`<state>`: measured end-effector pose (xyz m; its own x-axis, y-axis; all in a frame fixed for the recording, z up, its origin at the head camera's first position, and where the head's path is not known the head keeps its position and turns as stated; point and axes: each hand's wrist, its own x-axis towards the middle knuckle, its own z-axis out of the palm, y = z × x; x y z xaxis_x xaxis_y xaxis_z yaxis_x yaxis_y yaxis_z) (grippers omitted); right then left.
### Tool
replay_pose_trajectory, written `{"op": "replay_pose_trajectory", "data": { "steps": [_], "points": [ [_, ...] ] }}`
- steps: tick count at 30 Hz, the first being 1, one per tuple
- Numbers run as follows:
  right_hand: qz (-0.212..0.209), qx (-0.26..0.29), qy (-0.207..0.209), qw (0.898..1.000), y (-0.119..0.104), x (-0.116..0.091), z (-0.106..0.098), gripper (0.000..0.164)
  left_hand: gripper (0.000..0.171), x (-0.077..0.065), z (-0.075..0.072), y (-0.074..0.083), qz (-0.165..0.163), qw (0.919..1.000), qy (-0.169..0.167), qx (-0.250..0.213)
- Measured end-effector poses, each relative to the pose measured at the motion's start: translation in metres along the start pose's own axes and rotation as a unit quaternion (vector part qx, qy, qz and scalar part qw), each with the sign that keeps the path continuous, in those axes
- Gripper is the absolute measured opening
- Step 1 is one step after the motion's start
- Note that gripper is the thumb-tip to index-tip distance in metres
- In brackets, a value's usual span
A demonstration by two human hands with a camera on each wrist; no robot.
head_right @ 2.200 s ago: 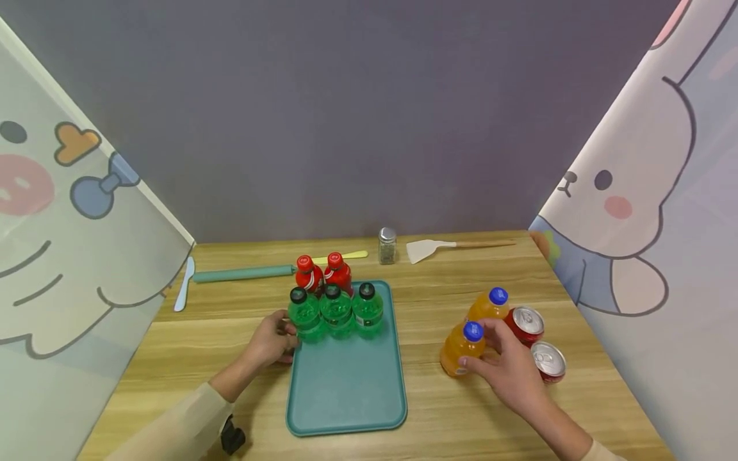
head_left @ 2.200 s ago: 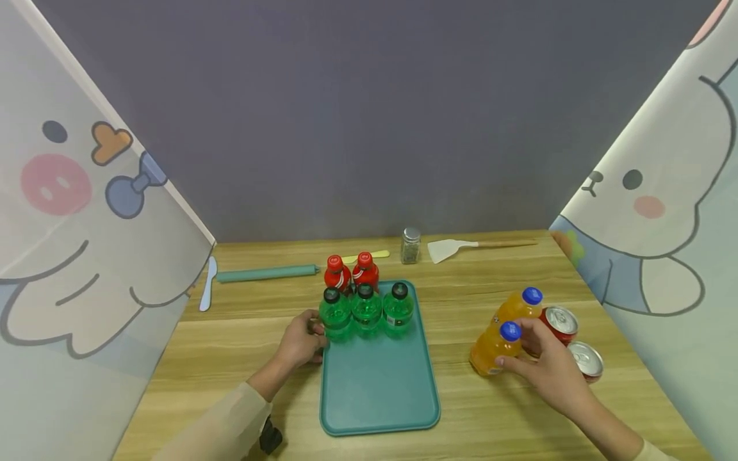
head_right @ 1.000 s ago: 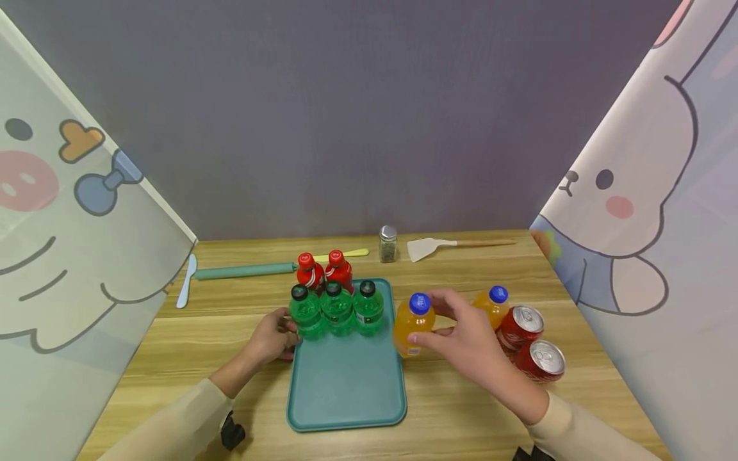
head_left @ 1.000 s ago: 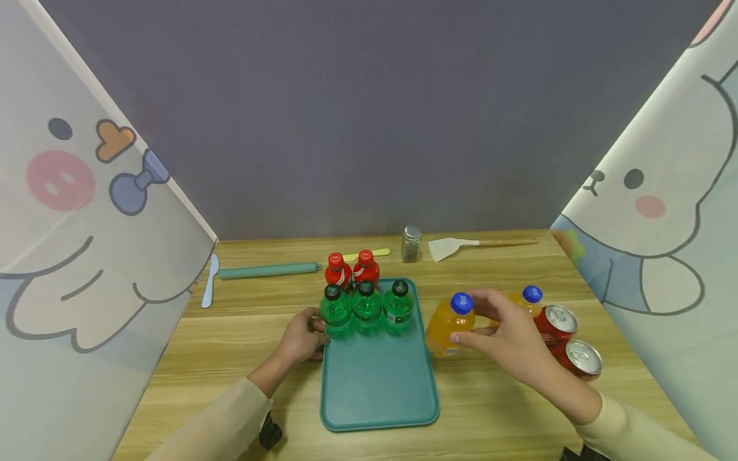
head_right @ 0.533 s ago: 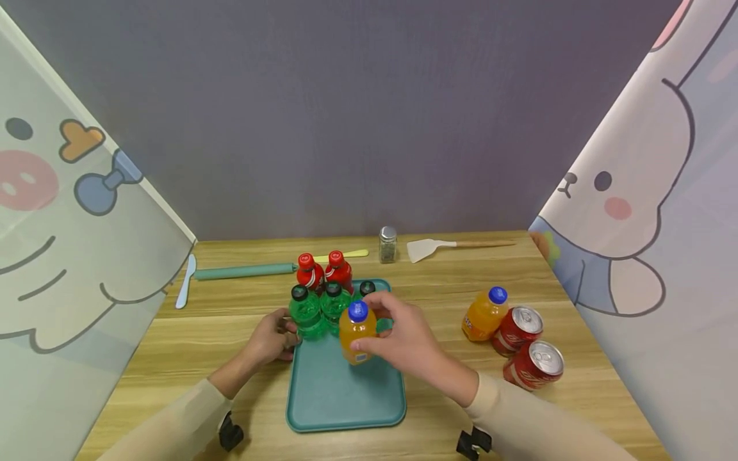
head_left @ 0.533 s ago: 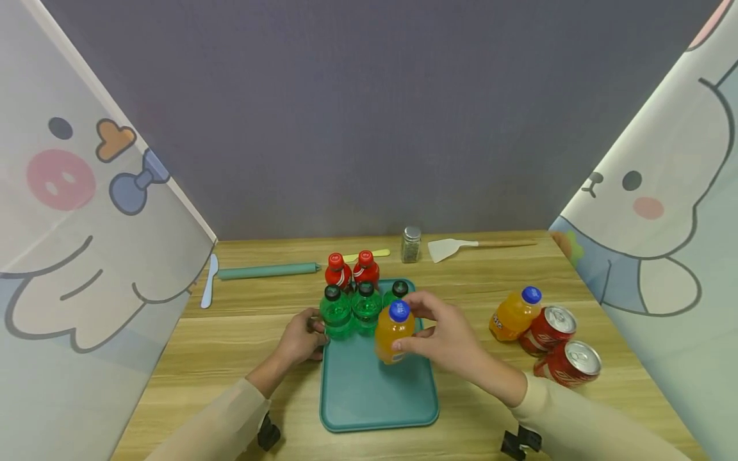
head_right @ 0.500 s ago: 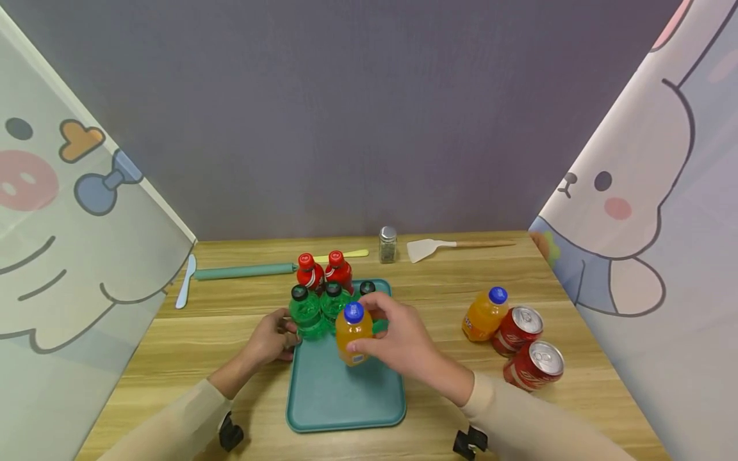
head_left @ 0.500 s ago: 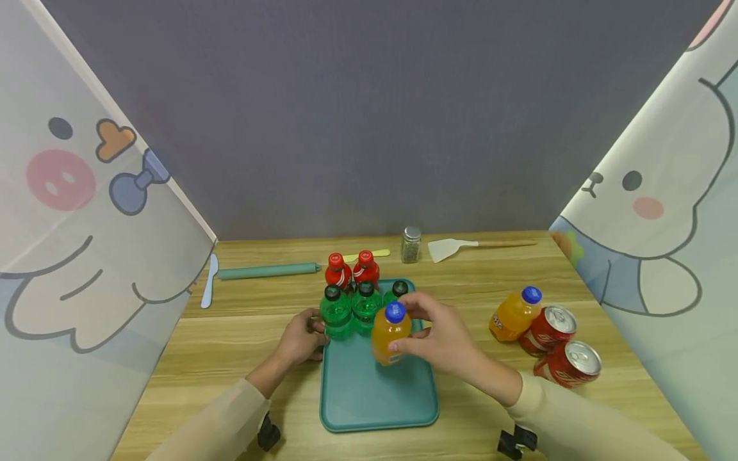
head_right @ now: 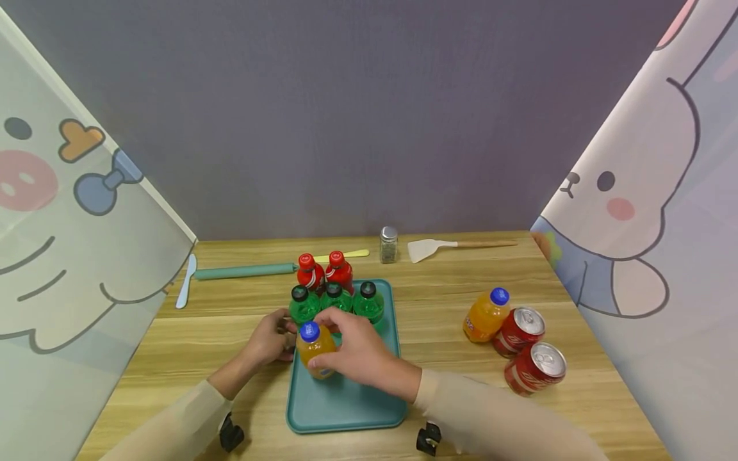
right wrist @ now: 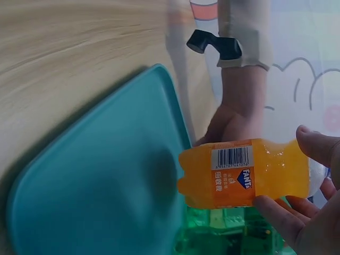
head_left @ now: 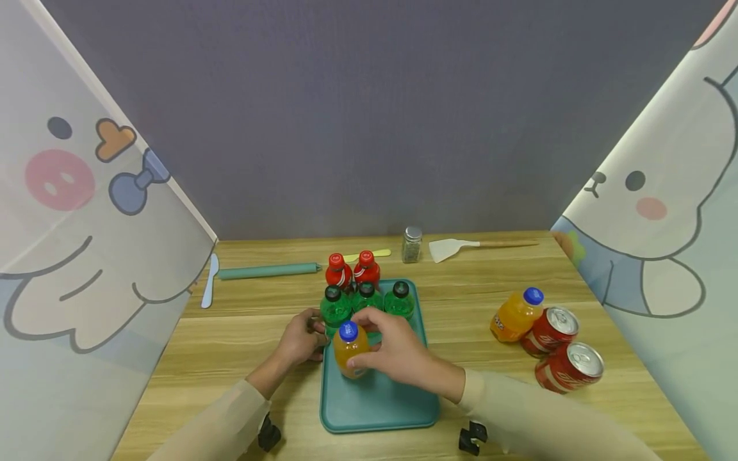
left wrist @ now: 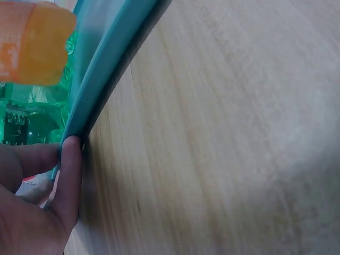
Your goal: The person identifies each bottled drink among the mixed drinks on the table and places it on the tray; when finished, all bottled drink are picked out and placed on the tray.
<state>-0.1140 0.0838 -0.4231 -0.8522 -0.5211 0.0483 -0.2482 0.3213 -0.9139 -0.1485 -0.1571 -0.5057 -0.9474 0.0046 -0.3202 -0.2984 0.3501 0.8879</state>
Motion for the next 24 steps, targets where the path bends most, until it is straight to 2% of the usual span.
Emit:
{"op": "replay_pose_trajectory", "data": {
  "steps": [10,24],
  "points": [
    [0.004,-0.007,-0.008,1.000,0.009,0.010,0.017,0.053,0.062,0.002,0.000,-0.001,-0.002,1.0000,0.006,-0.006],
    [-0.006,-0.006,-0.018,1.000,0.009,0.013,0.026,0.053,0.064,0.002,0.001,-0.001,0.013,0.9997,0.014,0.017]
  ]
}}
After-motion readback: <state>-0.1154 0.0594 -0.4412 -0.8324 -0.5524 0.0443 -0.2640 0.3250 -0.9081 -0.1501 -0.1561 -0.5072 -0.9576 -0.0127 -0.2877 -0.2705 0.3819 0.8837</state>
